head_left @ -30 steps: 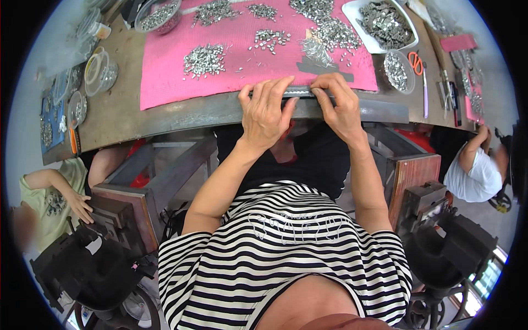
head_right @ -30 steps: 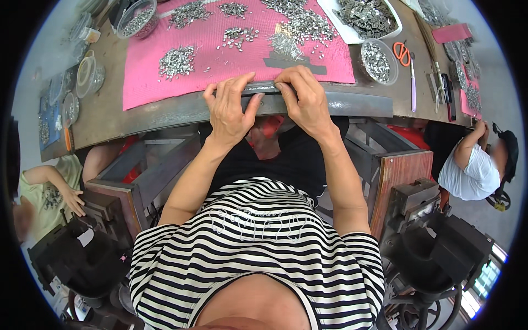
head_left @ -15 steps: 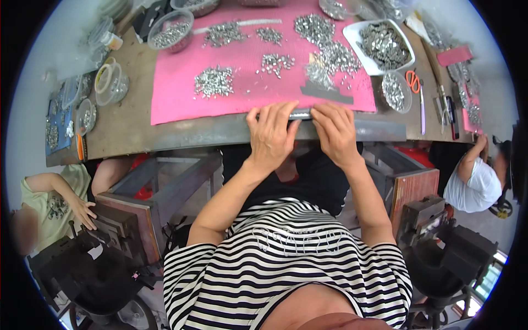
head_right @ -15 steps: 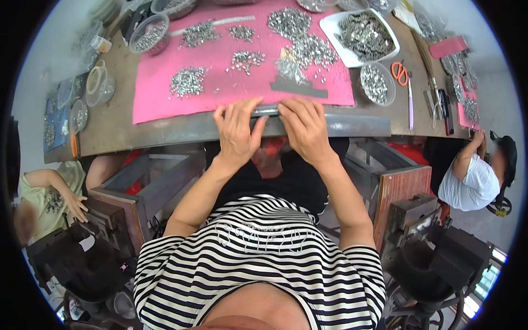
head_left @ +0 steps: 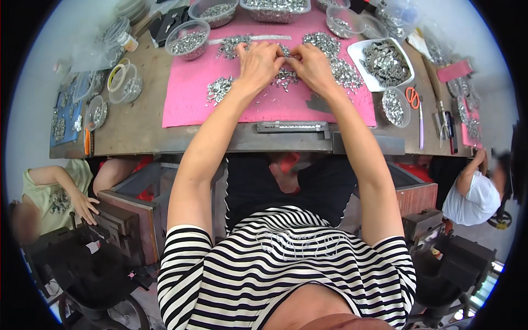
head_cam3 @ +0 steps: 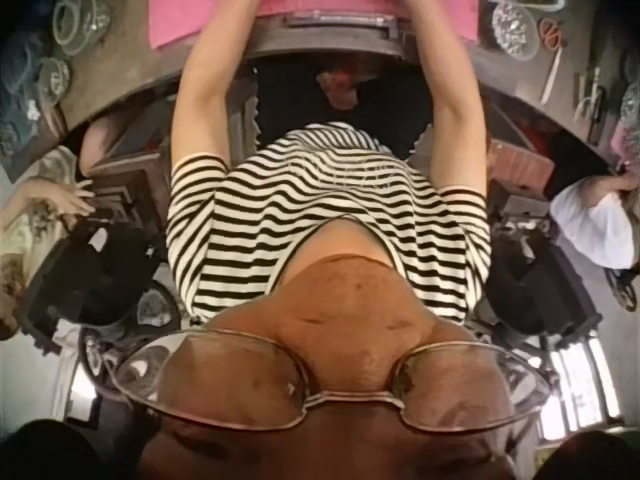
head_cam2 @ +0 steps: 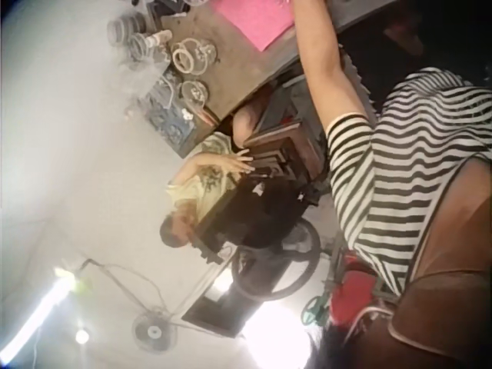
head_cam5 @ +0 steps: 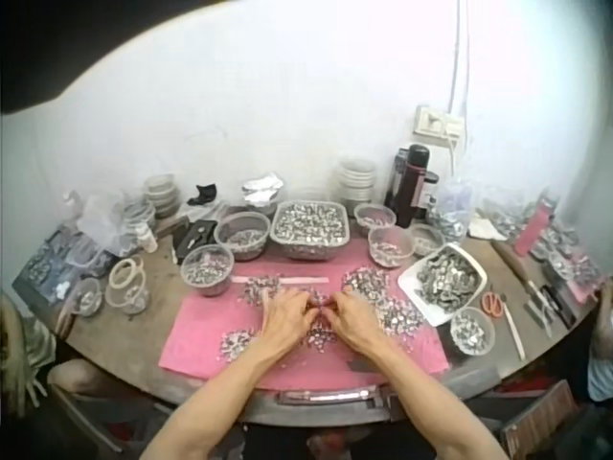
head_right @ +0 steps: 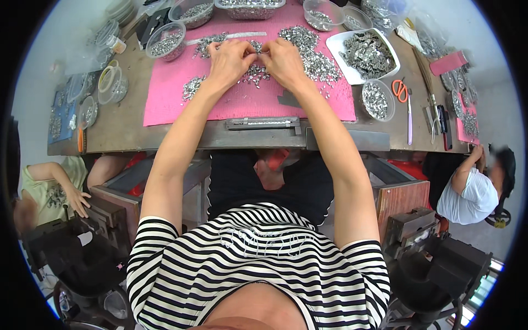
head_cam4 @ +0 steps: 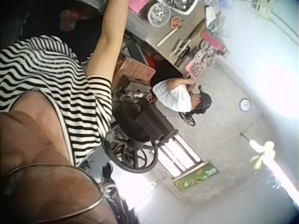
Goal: The worker is arranging small decorative metal pieces onto a metal strip and then using a manual press to secure them.
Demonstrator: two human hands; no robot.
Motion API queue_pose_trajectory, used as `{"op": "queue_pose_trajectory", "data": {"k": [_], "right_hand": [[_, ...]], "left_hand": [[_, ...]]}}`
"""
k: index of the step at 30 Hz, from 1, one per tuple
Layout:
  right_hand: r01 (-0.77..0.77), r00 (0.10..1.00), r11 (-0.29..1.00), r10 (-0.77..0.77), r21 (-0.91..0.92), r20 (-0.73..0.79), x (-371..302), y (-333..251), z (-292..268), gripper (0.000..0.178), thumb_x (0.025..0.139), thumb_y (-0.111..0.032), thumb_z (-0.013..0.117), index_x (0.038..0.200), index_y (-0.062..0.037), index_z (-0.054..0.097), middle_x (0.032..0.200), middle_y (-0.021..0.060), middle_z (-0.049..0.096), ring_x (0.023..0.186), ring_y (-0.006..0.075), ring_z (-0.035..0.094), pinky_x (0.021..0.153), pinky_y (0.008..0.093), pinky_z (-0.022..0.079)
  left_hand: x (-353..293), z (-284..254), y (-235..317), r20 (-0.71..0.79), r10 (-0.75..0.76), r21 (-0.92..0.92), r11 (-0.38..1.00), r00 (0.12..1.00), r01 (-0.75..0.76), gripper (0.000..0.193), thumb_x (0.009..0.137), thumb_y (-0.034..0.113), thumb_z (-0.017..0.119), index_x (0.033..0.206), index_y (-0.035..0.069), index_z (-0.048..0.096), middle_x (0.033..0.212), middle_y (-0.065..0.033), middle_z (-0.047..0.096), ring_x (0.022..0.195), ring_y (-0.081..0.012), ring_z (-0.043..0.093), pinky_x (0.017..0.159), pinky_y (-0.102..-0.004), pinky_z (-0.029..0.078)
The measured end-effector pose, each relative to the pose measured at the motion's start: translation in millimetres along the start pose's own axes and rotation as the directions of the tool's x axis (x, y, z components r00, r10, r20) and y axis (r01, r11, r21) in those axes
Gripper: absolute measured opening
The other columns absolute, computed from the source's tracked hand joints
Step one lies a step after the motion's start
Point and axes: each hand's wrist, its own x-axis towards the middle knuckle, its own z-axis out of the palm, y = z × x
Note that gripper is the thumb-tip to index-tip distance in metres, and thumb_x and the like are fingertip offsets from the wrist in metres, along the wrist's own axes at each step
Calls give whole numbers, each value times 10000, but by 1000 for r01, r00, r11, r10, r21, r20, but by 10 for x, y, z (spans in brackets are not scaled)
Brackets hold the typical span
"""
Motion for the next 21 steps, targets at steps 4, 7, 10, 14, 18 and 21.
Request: {"op": "queue_pose_trajectory", "data": {"k": [4, 7, 10, 14, 18, 21], "right_hand": [[26, 999, 995, -27, -98, -16, 21, 30, 113, 97, 855, -113, 673, 846, -17, 682, 876, 159, 688, 857, 366, 669, 769, 476, 524], [-1, 1000, 998, 3, -58, 28, -40, 63, 48, 100, 854, -116, 678, 856, -16, 683, 879, 157, 690, 855, 356, 672, 766, 479, 525], [-21, 999, 998, 23, -54, 38, -63, 31, -35, 107, 849, -95, 706, 899, -2, 689, 884, 163, 686, 822, 343, 681, 758, 430, 538], [-61, 997, 998, 60, 0, 52, -92, 11, -54, 119, 858, -138, 694, 886, -23, 709, 909, 153, 699, 869, 348, 678, 790, 470, 528], [-30, 998, 988, 38, -151, 54, -50, 11, 29, 149, 857, -179, 690, 874, -36, 725, 890, 153, 692, 895, 332, 673, 820, 473, 480], [43, 999, 955, -38, -292, 23, -57, 10, 99, 142, 853, -163, 664, 849, -31, 715, 886, 159, 689, 898, 332, 671, 812, 469, 463]], "left_hand": [[-3, 179, -69, -64, 0, 55, 998, 998, 4, 116, 854, 249, 735, 887, 137, 734, 906, -33, 673, 959, -250, 627, 978, -520, 315], [-13, 182, -82, -78, 27, 63, 998, 997, -22, 108, 858, 234, 723, 870, 128, 725, 894, -32, 678, 956, -246, 626, 980, -524, 321], [-35, 88, -103, -74, 29, 11, 1000, 997, -29, 94, 860, 211, 707, 867, 118, 714, 875, -29, 680, 931, -241, 629, 984, -530, 325], [-282, -342, 132, -33, 40, 21, 999, 999, -39, 84, 843, 189, 703, 827, 110, 682, 844, -29, 668, 877, -235, 632, 1010, -551, 325], [-661, -509, 445, 125, 56, 27, 998, 991, -60, 82, 824, 175, 716, 825, 109, 668, 795, -39, 619, 896, -251, 612, 1036, -576, 320], [-722, -459, 469, 204, 54, -42, 998, 977, -47, 94, 839, 192, 723, 852, 107, 682, 827, -39, 644, 904, -258, 618, 1037, -583, 311]]}}
